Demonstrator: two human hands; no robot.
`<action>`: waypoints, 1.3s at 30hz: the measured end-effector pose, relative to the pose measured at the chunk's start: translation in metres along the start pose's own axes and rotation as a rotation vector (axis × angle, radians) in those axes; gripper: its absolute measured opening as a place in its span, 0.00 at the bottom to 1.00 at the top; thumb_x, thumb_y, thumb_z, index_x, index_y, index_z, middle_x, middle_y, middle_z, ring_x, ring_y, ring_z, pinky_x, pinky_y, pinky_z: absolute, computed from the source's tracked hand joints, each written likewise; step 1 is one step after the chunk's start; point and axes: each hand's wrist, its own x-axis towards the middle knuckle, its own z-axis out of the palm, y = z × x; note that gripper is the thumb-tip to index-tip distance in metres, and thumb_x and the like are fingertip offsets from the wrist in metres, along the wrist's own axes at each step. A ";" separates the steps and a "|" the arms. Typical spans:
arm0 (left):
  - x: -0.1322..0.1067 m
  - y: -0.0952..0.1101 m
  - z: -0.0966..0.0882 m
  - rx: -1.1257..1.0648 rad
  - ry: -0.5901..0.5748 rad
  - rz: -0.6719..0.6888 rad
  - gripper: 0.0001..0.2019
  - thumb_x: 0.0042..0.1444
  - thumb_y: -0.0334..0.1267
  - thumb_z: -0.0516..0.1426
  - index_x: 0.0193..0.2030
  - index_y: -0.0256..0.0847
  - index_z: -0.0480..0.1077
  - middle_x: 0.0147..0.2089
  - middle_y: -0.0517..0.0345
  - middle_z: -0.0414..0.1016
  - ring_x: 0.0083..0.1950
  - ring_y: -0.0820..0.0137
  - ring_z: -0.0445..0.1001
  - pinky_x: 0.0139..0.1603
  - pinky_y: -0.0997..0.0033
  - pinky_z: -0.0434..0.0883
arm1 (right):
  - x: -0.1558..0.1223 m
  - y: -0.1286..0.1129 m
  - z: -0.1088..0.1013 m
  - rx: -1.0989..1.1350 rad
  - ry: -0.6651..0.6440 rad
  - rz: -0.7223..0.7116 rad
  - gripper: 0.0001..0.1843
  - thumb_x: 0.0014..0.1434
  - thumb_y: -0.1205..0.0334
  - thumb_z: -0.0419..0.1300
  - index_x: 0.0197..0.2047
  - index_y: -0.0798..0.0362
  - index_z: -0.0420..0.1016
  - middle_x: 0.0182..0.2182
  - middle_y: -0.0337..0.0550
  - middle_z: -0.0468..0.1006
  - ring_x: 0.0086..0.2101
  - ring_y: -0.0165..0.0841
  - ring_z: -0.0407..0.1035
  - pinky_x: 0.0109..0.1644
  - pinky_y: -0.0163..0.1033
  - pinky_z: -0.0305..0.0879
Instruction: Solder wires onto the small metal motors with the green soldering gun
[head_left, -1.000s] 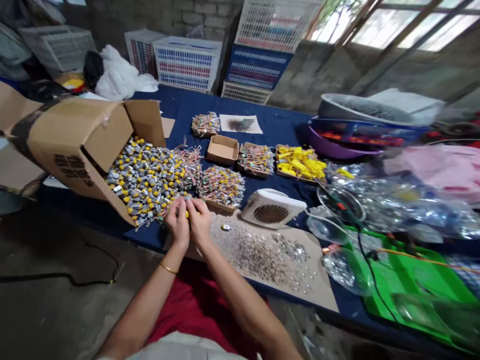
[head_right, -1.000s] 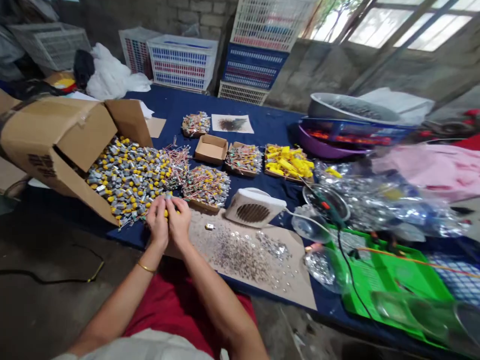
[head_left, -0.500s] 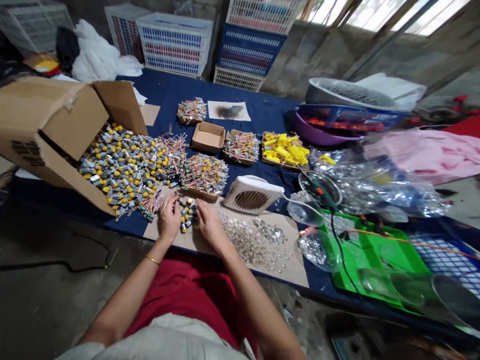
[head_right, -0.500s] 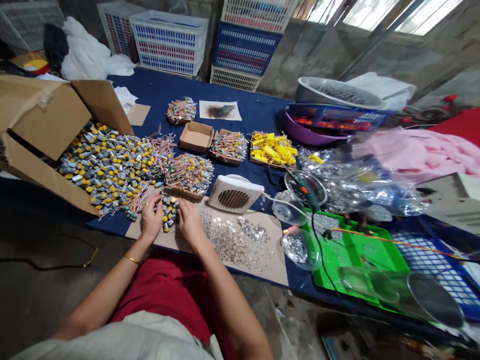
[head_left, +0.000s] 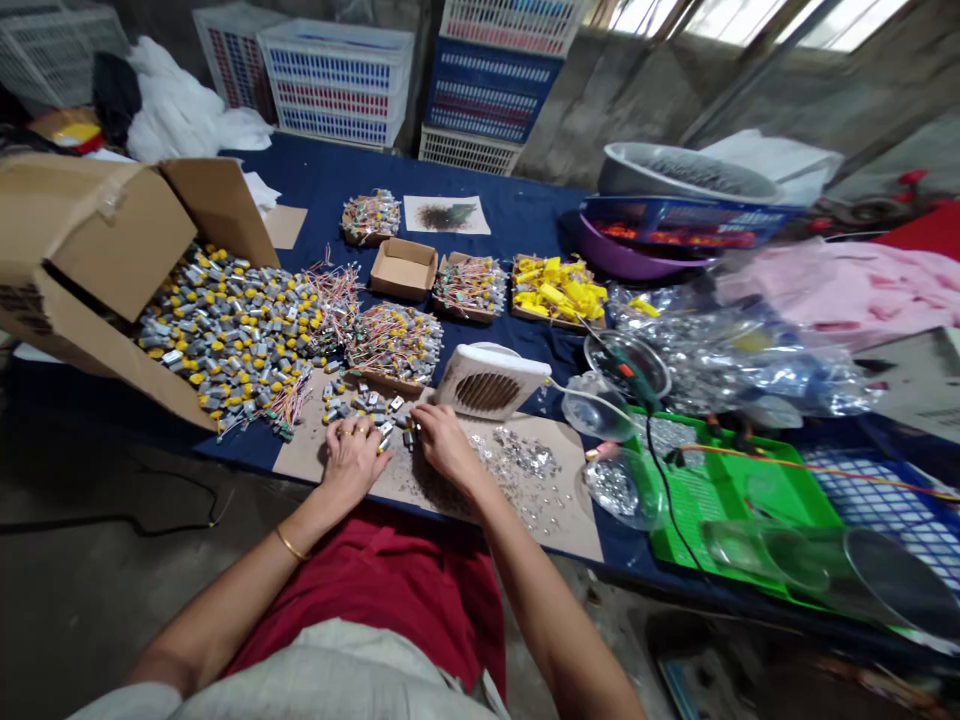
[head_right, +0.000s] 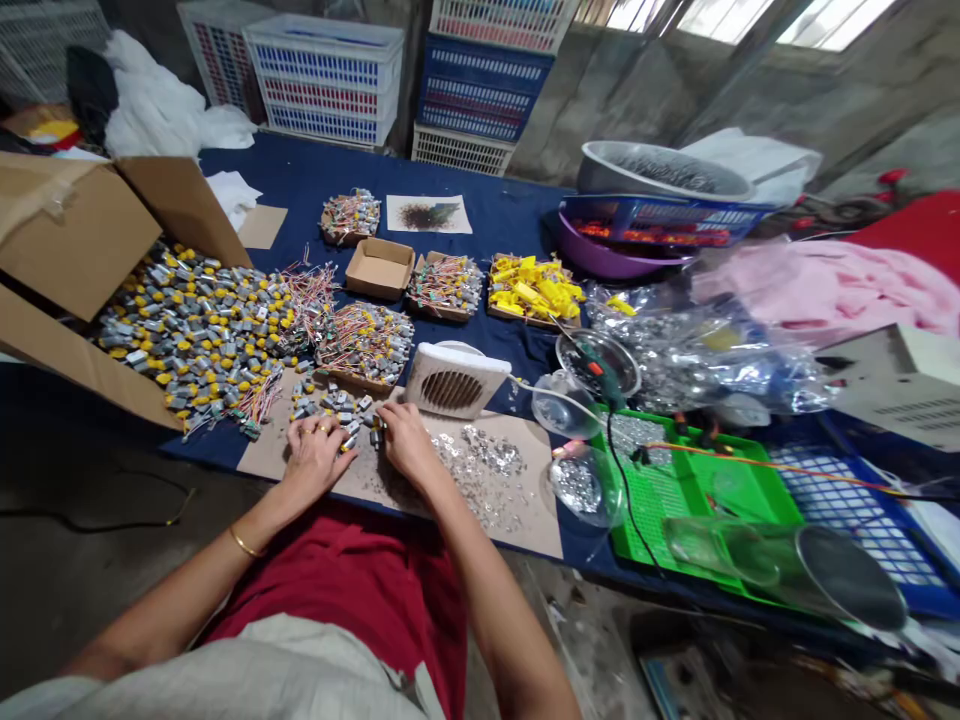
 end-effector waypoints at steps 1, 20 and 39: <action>-0.001 0.000 0.000 -0.003 -0.011 0.009 0.10 0.58 0.43 0.58 0.43 0.41 0.74 0.50 0.48 0.74 0.55 0.54 0.64 0.59 0.47 0.52 | -0.002 -0.002 -0.001 -0.006 -0.007 -0.003 0.23 0.58 0.77 0.51 0.54 0.54 0.74 0.49 0.49 0.75 0.47 0.40 0.62 0.53 0.46 0.63; 0.043 -0.004 0.005 -0.127 -0.232 0.316 0.09 0.61 0.36 0.53 0.40 0.44 0.75 0.43 0.50 0.75 0.52 0.58 0.66 0.59 0.48 0.53 | -0.029 0.002 -0.003 -0.219 -0.052 0.130 0.06 0.63 0.64 0.58 0.42 0.53 0.75 0.35 0.47 0.74 0.39 0.37 0.66 0.42 0.38 0.61; 0.004 -0.001 0.004 -0.183 -0.180 0.161 0.09 0.59 0.40 0.57 0.45 0.46 0.74 0.48 0.52 0.76 0.54 0.58 0.67 0.59 0.50 0.52 | -0.046 -0.007 0.001 -0.195 -0.013 0.081 0.10 0.65 0.60 0.56 0.44 0.52 0.76 0.37 0.49 0.74 0.41 0.40 0.64 0.44 0.41 0.61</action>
